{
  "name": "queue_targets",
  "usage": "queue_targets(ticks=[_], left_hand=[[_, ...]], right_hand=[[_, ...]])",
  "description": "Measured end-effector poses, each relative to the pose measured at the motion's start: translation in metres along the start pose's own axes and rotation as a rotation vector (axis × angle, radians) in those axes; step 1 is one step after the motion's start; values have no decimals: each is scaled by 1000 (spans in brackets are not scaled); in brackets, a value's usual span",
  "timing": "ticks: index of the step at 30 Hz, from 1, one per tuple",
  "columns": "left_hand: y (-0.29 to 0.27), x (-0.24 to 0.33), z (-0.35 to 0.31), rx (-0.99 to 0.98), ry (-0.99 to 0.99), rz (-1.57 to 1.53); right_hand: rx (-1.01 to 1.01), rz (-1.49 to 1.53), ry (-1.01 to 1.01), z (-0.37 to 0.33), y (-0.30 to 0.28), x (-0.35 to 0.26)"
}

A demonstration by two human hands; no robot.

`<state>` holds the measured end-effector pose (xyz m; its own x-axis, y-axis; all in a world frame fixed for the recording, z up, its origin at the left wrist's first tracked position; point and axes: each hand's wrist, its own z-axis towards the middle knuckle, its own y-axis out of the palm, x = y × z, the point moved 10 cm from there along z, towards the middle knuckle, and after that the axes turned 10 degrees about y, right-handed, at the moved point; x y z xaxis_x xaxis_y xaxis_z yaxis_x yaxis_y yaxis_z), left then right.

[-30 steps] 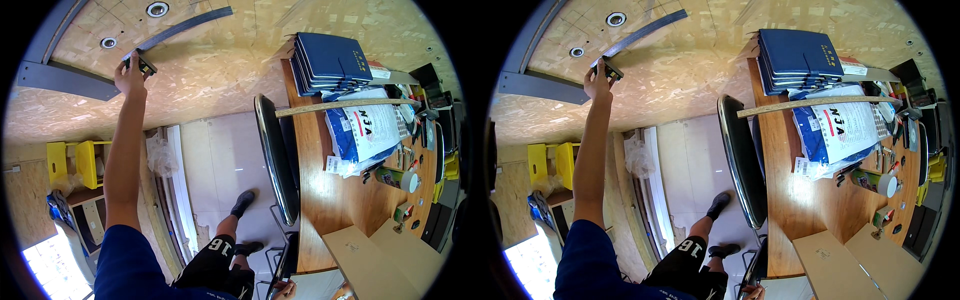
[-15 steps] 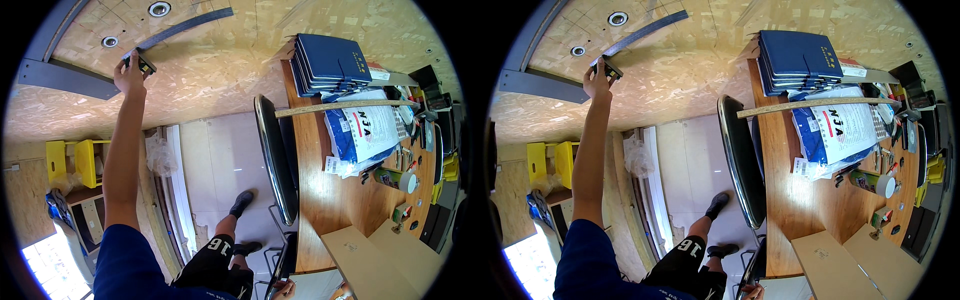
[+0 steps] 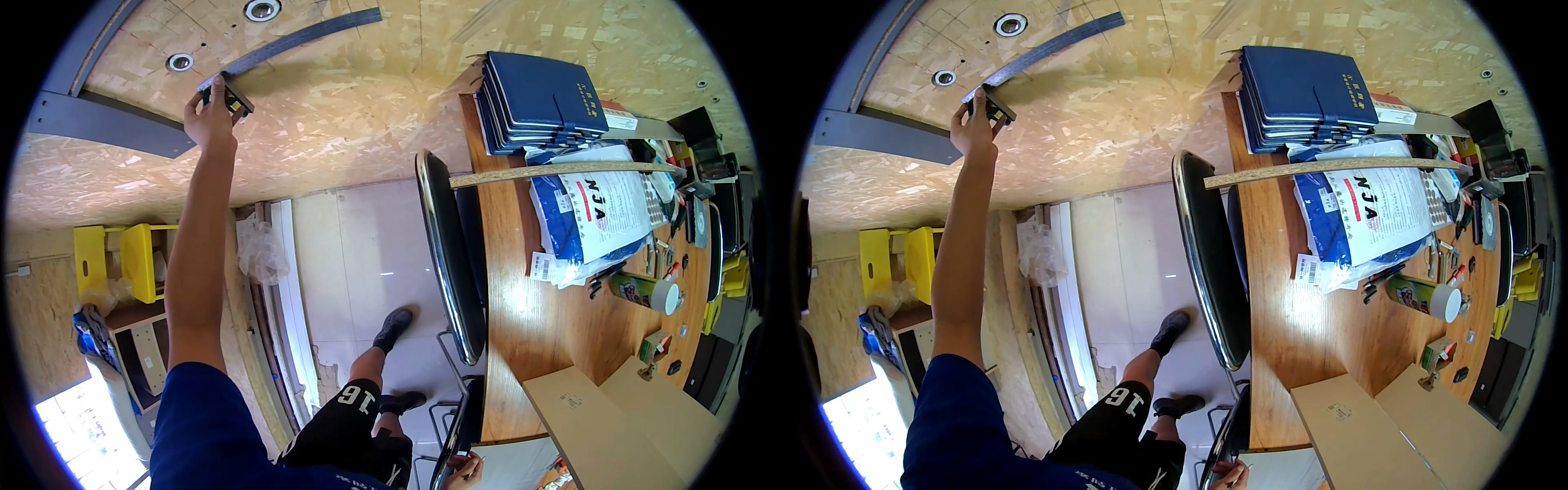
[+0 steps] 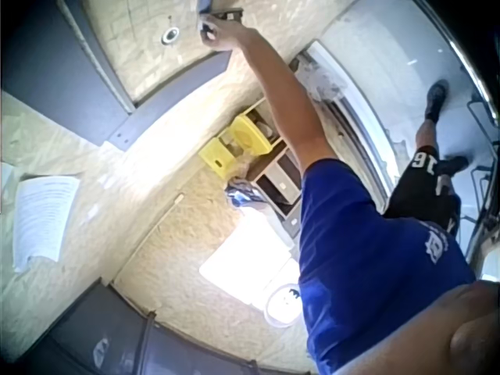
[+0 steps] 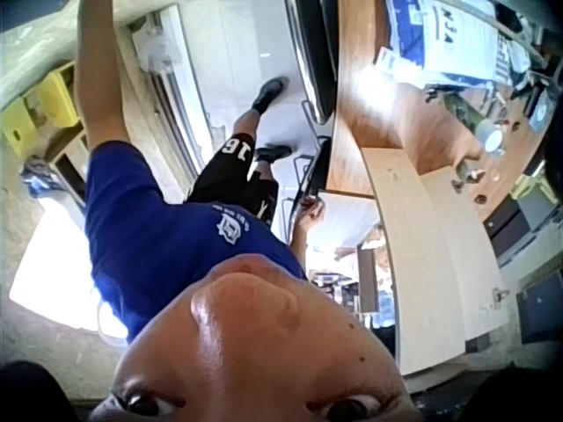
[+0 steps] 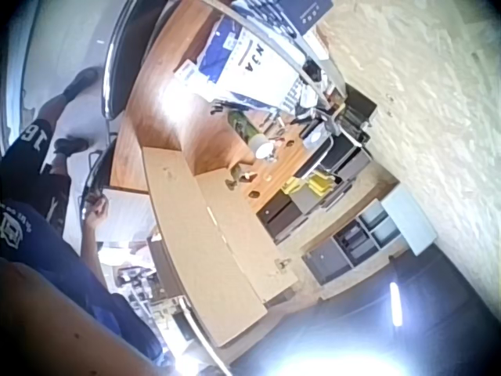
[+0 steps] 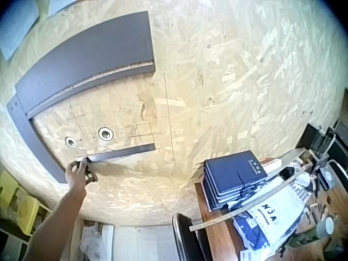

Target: The person uses a tape measure and a set square to measure and mark lines on a grey rectangular board. They repeatedly measure distances, align the set square, and draw straight lines with a white marker. The person also measures a curved wooden piece on the table.

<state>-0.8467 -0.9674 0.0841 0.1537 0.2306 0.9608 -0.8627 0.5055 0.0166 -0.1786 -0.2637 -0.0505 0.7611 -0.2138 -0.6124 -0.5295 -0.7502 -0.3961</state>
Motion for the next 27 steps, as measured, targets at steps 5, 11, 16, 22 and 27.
queue_targets(ticks=[5, 11, 16, 22, 27], left_hand=[[-2, 0, 2, 11, -1, 28], [0, 8, 0, 7, 6, 28], [-1, 7, 2, 10, 13, 49], [-2, 10, 3, 22, 26, 56], [-2, 10, 2, 23, 20, 32]], right_hand=[[-10, 26, -4, -5, 14, -24], [25, -48, -27, -7, 16, -35], [26, -51, -14, -7, 17, -36], [15, -31, -11, -7, 20, -41], [5, -51, -29, -5, 18, -39]])
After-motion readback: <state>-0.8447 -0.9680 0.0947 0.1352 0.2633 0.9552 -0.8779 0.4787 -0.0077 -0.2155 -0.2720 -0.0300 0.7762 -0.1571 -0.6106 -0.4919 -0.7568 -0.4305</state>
